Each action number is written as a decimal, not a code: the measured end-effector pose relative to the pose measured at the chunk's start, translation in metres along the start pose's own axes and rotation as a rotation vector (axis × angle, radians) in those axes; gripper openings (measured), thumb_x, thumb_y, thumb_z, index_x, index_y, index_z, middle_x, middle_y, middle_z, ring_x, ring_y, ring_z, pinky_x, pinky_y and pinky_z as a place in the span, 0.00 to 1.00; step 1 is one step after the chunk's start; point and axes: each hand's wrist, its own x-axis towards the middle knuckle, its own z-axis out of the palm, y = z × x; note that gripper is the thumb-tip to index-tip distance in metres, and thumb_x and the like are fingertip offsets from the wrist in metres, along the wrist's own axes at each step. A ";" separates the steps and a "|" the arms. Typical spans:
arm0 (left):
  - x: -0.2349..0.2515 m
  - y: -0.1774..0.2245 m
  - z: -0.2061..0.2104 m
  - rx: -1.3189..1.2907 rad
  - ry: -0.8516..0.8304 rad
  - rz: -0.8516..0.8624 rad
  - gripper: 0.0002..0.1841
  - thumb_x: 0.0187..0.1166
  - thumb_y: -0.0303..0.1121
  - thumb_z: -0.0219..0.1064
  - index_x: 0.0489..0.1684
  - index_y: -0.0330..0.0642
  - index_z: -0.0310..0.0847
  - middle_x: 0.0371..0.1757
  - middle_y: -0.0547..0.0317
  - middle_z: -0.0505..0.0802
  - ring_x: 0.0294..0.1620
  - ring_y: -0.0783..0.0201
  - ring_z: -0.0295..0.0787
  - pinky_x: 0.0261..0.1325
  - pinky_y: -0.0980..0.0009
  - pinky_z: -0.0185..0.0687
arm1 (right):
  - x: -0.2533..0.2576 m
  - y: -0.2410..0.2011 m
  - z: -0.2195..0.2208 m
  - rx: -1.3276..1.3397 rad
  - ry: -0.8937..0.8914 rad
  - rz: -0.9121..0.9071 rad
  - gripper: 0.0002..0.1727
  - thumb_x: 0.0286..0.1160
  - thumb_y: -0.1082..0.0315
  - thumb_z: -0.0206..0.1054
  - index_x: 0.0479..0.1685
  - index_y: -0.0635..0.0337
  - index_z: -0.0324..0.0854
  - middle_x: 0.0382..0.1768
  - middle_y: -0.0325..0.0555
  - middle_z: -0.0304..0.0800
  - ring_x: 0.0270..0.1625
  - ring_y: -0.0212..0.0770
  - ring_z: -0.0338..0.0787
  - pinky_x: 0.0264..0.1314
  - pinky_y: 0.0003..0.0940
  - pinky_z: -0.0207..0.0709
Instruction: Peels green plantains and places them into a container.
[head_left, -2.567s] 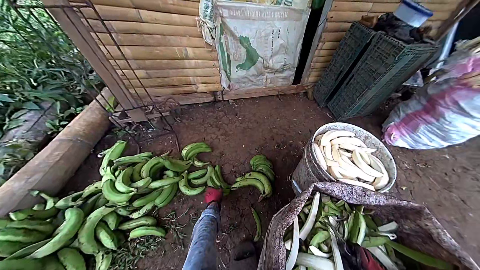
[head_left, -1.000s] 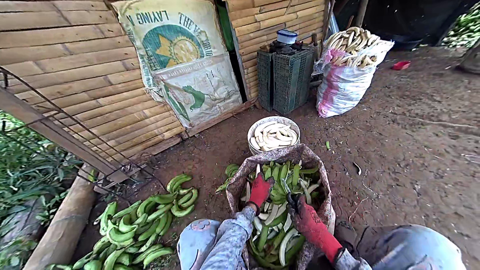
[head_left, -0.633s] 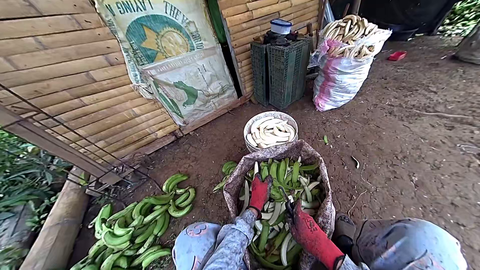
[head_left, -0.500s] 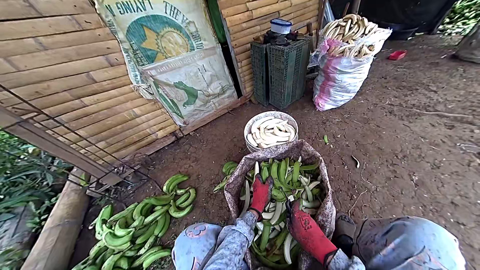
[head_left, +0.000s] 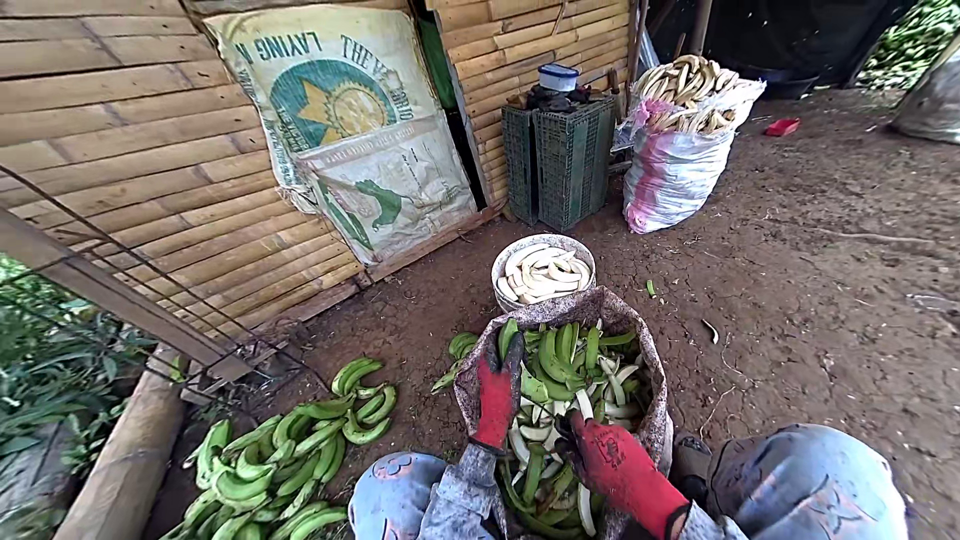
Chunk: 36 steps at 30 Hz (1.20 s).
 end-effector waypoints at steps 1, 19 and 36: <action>0.006 -0.002 -0.006 -0.113 -0.011 -0.078 0.21 0.94 0.38 0.50 0.71 0.28 0.73 0.45 0.49 0.90 0.39 0.64 0.89 0.47 0.65 0.89 | -0.006 -0.008 0.008 -0.006 -0.078 -0.089 0.26 0.88 0.49 0.55 0.73 0.59 0.72 0.57 0.63 0.89 0.60 0.65 0.90 0.60 0.65 0.80; 0.001 0.002 -0.007 -0.715 -0.245 -0.387 0.22 0.95 0.38 0.39 0.50 0.36 0.80 0.29 0.56 0.89 0.24 0.67 0.86 0.29 0.72 0.86 | 0.044 0.023 -0.040 -0.076 0.523 -0.522 0.23 0.69 0.64 0.70 0.66 0.54 0.85 0.53 0.65 0.88 0.56 0.67 0.90 0.55 0.61 0.82; -0.003 -0.014 -0.009 -0.644 -0.305 -0.421 0.23 0.96 0.40 0.36 0.61 0.35 0.76 0.31 0.56 0.89 0.23 0.68 0.85 0.24 0.74 0.83 | 0.068 0.027 -0.039 0.144 0.493 -0.317 0.24 0.76 0.64 0.65 0.72 0.58 0.81 0.61 0.64 0.86 0.63 0.62 0.88 0.65 0.58 0.79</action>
